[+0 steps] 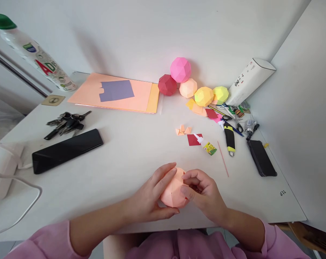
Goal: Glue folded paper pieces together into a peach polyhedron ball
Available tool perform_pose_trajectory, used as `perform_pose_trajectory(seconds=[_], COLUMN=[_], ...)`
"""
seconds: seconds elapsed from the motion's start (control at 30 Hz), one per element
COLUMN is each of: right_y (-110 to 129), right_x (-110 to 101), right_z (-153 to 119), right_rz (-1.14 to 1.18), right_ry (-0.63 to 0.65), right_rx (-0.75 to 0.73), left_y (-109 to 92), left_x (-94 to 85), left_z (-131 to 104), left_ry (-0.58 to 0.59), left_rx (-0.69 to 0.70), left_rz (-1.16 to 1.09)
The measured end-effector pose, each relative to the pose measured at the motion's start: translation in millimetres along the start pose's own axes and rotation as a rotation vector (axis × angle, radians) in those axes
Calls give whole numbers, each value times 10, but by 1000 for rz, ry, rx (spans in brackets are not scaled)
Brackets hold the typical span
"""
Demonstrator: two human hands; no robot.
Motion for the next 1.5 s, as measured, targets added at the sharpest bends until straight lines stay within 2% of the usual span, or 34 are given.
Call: perform_pose_trajectory(seconds=[1.5], right_y=[3], right_x=[3], right_z=[-4], right_rz=[-32], right_ry=[-1], right_rx=[25], left_y=[2], left_x=[3], left_z=[-5], left_ry=[11], left_rx=[-15], left_rz=[8])
Point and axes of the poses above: each hand's wrist, its own z-axis towards the middle knuckle, its own x-axis out of the palm, y = z × x, the point moved 3 cm from there along z, towards the middle knuckle, and after that the axes turned 11 degrees about -x, right-handed, at the moved point
